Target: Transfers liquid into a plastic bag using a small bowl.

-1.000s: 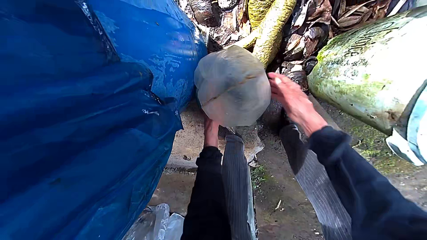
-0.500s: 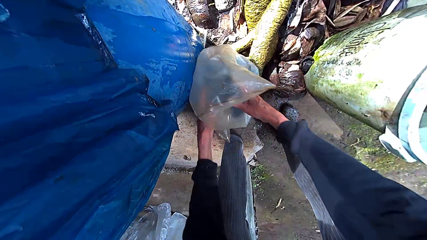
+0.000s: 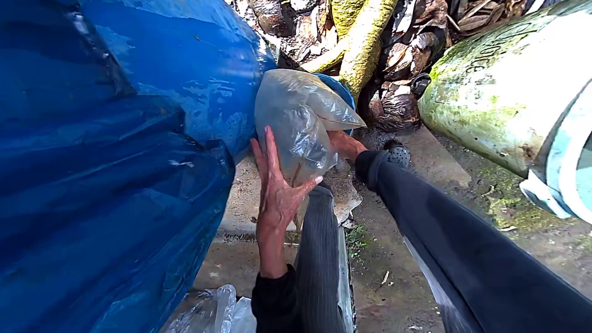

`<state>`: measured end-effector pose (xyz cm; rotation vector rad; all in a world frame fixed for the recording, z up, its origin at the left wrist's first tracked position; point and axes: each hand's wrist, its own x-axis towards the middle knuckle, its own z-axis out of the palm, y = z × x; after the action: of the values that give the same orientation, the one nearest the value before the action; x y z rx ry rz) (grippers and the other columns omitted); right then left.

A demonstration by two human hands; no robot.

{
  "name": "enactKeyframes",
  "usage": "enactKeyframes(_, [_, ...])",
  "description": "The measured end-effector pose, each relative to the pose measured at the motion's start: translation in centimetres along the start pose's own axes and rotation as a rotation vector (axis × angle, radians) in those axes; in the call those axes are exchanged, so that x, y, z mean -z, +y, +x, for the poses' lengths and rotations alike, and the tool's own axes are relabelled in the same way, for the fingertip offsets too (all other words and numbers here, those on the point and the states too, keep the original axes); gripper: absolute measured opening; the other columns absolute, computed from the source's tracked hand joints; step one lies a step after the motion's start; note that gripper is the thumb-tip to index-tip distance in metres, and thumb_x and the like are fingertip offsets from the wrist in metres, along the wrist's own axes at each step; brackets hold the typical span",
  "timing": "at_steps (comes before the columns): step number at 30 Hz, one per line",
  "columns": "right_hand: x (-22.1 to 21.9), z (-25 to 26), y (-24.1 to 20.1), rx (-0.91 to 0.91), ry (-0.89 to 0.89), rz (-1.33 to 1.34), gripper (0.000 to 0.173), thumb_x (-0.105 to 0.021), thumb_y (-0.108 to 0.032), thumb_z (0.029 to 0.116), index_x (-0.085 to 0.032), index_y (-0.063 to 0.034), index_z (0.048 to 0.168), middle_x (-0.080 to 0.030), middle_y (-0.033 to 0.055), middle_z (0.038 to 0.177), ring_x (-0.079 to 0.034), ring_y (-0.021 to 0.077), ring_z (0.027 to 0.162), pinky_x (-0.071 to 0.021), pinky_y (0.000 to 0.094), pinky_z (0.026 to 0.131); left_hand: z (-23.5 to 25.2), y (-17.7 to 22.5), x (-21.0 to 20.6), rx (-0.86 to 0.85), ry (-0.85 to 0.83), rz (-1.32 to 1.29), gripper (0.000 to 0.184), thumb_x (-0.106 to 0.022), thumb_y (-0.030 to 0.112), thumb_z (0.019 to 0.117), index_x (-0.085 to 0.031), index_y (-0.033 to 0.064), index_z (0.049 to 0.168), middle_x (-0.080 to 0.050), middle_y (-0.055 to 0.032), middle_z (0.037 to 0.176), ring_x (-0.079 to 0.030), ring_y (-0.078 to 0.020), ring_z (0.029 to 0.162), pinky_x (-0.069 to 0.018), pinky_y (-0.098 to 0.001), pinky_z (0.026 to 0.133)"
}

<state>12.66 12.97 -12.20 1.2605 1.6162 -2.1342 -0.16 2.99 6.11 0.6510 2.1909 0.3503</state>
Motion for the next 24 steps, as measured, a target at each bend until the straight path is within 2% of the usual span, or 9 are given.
enactKeyframes(3, [2.1,-3.1,-2.1,-0.104,-0.027,0.248,0.038,-0.054,-0.015,0.1047,-0.056,0.0024,0.138,-0.064,0.0186,0.132,-0.061,0.0212,0.122,-0.0492,0.0389,0.107,2.7,1.1,-1.9,-0.101,-0.005,0.102,0.113,-0.088,0.054,0.0729,-0.021,0.0407,0.164,0.003,-0.0112,0.173,-0.012,-0.0378,0.157,-0.0353,-0.0656,0.115])
enactKeyframes(5, [2.9,-4.6,-1.1,-0.121,0.039,0.516,0.041,-0.057,-0.022,0.1029,-0.054,-0.0099,0.142,-0.067,0.0105,0.124,-0.066,0.0178,0.107,-0.0569,0.0402,0.092,4.1,0.9,-4.5,-0.084,-0.018,0.134,0.101,-0.086,0.043,0.0783,-0.028,0.0449,0.161,0.003,-0.0106,0.173,-0.015,-0.0422,0.155,-0.0367,-0.0700,0.111])
enactKeyframes(9, [6.8,-7.9,-0.9,-0.119,0.072,0.553,0.059,-0.060,-0.043,0.1030,-0.038,-0.0312,0.157,-0.060,0.0079,0.142,-0.065,0.0253,0.117,-0.0565,0.0513,0.095,5.4,-1.2,-7.5,-0.098,-0.009,0.205,0.075,-0.072,0.037,0.0945,-0.037,0.0282,0.160,-0.005,-0.0187,0.172,-0.020,-0.0459,0.154,-0.0312,-0.0661,0.118])
enactKeyframes(11, [10.1,-12.1,-3.2,-0.078,0.097,0.447,0.068,-0.060,-0.036,0.1036,-0.029,-0.0287,0.163,-0.051,0.0082,0.153,-0.062,0.0262,0.127,-0.0557,0.0518,0.101,5.6,-1.9,-8.1,-0.123,-0.019,0.222,0.068,-0.065,0.031,0.0991,-0.039,0.0112,0.158,-0.012,-0.0257,0.169,-0.021,-0.0475,0.153,-0.0263,-0.0633,0.121])
enactKeyframes(12, [12.2,-15.2,-4.9,-0.047,0.125,0.391,0.062,-0.058,-0.032,0.1049,-0.034,-0.0242,0.161,-0.052,0.0063,0.153,-0.062,0.0241,0.127,-0.0561,0.0488,0.103,5.8,-2.0,-8.1,-0.134,-0.016,0.229,0.064,-0.063,0.025,0.0997,-0.041,0.0071,0.156,-0.016,-0.0281,0.167,-0.023,-0.0486,0.152,-0.0268,-0.0630,0.121])
enactKeyframes(14, [17.4,-22.3,-8.2,0.033,0.258,0.380,0.042,-0.053,-0.023,0.1074,-0.055,-0.0115,0.148,-0.063,0.0074,0.142,-0.066,0.0249,0.121,-0.0584,0.0459,0.101,5.7,-2.0,-7.8,-0.145,-0.023,0.246,0.057,-0.058,0.015,0.1002,-0.043,0.0029,0.154,-0.023,-0.0294,0.165,-0.029,-0.0480,0.150,-0.0287,-0.0620,0.121])
enactKeyframes(17, [26.0,-30.2,-8.5,0.111,0.599,0.253,0.036,-0.042,-0.022,0.1091,-0.062,-0.0036,0.133,-0.072,0.0129,0.122,-0.072,0.0290,0.107,-0.0615,0.0474,0.092,4.3,-0.5,-6.4,-0.104,-0.003,0.250,0.046,-0.052,0.006,0.1011,-0.052,0.0015,0.147,-0.046,-0.0269,0.153,-0.044,-0.0442,0.143,-0.0345,-0.0611,0.118])
enactKeyframes(20, [32.1,-30.8,-5.5,-0.024,0.741,-0.120,0.037,-0.040,-0.027,0.1111,-0.061,-0.0129,0.138,-0.071,0.0038,0.125,-0.071,0.0179,0.106,-0.0584,0.0390,0.093,2.2,1.6,-5.1,-0.011,0.089,0.281,0.037,-0.048,0.003,0.1015,-0.058,-0.0091,0.135,-0.058,-0.0352,0.133,-0.054,-0.0502,0.129,-0.0382,-0.0628,0.112])
enactKeyframes(24, [39.5,-23.6,-0.6,-0.171,0.550,-0.615,0.050,-0.040,-0.019,0.1086,-0.039,-0.0043,0.156,-0.046,0.0232,0.154,-0.046,0.0386,0.142,-0.0363,0.0580,0.117,0.5,3.0,-4.2,0.016,0.193,0.324,0.035,-0.044,0.003,0.1033,-0.061,-0.0102,0.130,-0.061,-0.0348,0.130,-0.055,-0.0501,0.129,-0.0370,-0.0615,0.113])
